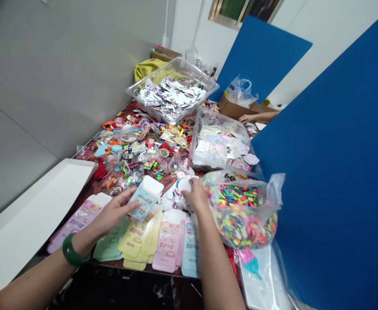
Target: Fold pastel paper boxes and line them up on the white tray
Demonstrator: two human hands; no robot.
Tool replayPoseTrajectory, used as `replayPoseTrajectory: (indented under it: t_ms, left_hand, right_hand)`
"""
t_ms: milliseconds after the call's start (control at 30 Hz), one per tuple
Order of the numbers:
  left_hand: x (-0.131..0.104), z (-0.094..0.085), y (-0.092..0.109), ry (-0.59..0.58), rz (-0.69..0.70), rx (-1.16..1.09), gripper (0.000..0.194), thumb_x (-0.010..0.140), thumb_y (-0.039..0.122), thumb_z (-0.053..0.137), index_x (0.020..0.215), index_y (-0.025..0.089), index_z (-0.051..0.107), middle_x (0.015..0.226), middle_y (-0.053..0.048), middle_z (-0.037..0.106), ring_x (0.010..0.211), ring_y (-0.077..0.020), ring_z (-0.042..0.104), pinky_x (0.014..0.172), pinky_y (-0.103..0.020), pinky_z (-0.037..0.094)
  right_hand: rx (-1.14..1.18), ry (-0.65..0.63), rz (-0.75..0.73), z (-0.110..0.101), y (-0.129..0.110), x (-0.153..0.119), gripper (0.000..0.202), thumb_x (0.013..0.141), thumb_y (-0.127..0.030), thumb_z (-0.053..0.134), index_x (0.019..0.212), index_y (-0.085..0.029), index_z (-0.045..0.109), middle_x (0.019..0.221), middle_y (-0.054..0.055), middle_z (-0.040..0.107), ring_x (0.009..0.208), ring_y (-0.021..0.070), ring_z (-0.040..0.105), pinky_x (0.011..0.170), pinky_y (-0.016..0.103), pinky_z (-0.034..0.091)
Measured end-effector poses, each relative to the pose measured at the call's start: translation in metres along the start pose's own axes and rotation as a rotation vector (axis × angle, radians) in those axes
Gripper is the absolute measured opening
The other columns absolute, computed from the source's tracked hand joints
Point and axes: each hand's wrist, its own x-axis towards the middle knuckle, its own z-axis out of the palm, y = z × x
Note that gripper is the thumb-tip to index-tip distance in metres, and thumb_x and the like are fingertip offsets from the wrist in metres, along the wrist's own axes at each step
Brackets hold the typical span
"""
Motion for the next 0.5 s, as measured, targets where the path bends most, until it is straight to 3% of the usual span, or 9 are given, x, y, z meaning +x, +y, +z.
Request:
replayPoseTrajectory:
  t_ms: [200,300,400,500]
  left_hand:
    - [0.002,-0.009,-0.002,0.027,0.022,-0.021,0.056,0.077,0.039,0.066,0.126,0.020,0.048,0.107,-0.007,0.066,0.066,-0.0137,0.062,0.048,-0.020,0.046]
    - [0.001,-0.010,0.000,0.047,0.020,-0.001,0.055,0.077,0.039,0.066,0.125,0.020,0.049,0.103,-0.007,0.067,0.065,-0.0138,0.062,0.047,-0.019,0.045]
    - [-0.001,-0.007,0.002,0.046,-0.012,0.003,0.057,0.076,0.039,0.067,0.126,0.019,0.049,0.103,-0.007,0.067,0.067,-0.0146,0.062,0.048,-0.020,0.046]
    - [0.000,-0.003,0.002,0.044,-0.014,-0.018,0.059,0.074,0.039,0.069,0.126,0.019,0.050,0.105,-0.007,0.066,0.067,-0.0148,0.063,0.048,-0.020,0.046]
  right_hand:
    - [0.108,0.090,-0.015,-0.004,-0.010,0.001,0.030,0.066,-0.030,0.057,0.094,-0.021,0.052,0.078,-0.001,0.056,0.069,0.0171,0.053,0.061,0.027,0.036]
    - [0.366,0.144,-0.030,-0.007,-0.013,0.002,0.032,0.067,-0.031,0.056,0.097,-0.021,0.056,0.069,-0.003,0.054,0.063,0.0154,0.051,0.059,0.026,0.036]
    - [0.711,0.118,-0.016,-0.011,-0.015,0.003,0.033,0.065,-0.036,0.059,0.093,-0.018,0.059,0.063,-0.004,0.053,0.055,0.0126,0.047,0.053,0.024,0.036]
    - [0.852,0.089,0.035,-0.015,-0.019,0.002,0.036,0.063,-0.038,0.064,0.092,-0.017,0.060,0.055,-0.007,0.049,0.048,0.0105,0.043,0.049,0.023,0.033]
